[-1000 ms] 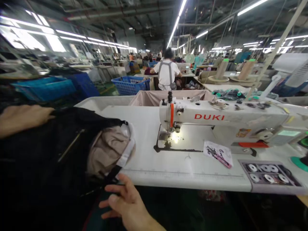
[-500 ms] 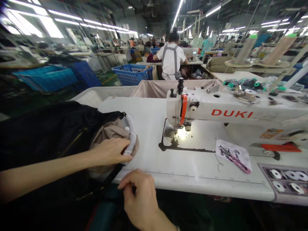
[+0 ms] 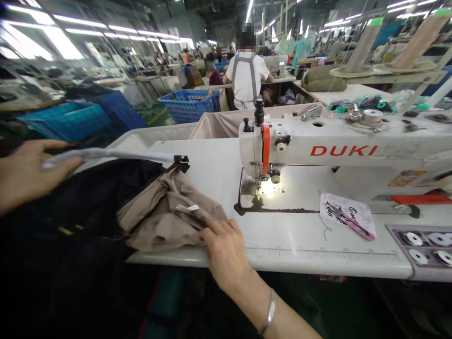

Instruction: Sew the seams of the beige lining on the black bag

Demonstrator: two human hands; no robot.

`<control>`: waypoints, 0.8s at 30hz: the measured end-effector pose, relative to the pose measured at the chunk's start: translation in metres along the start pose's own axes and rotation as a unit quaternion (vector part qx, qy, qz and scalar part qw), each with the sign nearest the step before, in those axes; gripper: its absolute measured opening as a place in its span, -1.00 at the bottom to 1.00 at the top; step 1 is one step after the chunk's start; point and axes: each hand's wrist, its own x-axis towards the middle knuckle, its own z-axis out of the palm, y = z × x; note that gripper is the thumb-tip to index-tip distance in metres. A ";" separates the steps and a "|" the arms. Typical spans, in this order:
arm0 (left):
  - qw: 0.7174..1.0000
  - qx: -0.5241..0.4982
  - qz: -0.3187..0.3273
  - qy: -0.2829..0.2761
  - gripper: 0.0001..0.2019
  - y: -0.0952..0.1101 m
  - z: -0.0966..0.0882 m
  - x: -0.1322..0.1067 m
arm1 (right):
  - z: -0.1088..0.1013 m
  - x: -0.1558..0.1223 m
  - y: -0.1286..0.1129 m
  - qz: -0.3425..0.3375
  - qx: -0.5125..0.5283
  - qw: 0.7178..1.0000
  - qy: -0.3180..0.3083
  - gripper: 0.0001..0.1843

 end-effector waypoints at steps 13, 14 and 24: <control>0.910 -0.075 0.396 -0.094 -0.59 0.129 0.033 -0.030 | -0.034 -0.052 -0.009 0.037 0.080 0.990 0.111 -0.76; 0.895 -0.110 0.420 -0.105 -0.59 0.150 0.025 -0.034 | -0.034 -0.053 -0.013 0.028 0.080 0.989 0.119 -0.74; 0.780 -0.385 0.445 -0.212 -0.67 0.237 0.024 -0.036 | -0.005 -0.076 -0.041 0.033 0.152 0.980 0.124 -0.51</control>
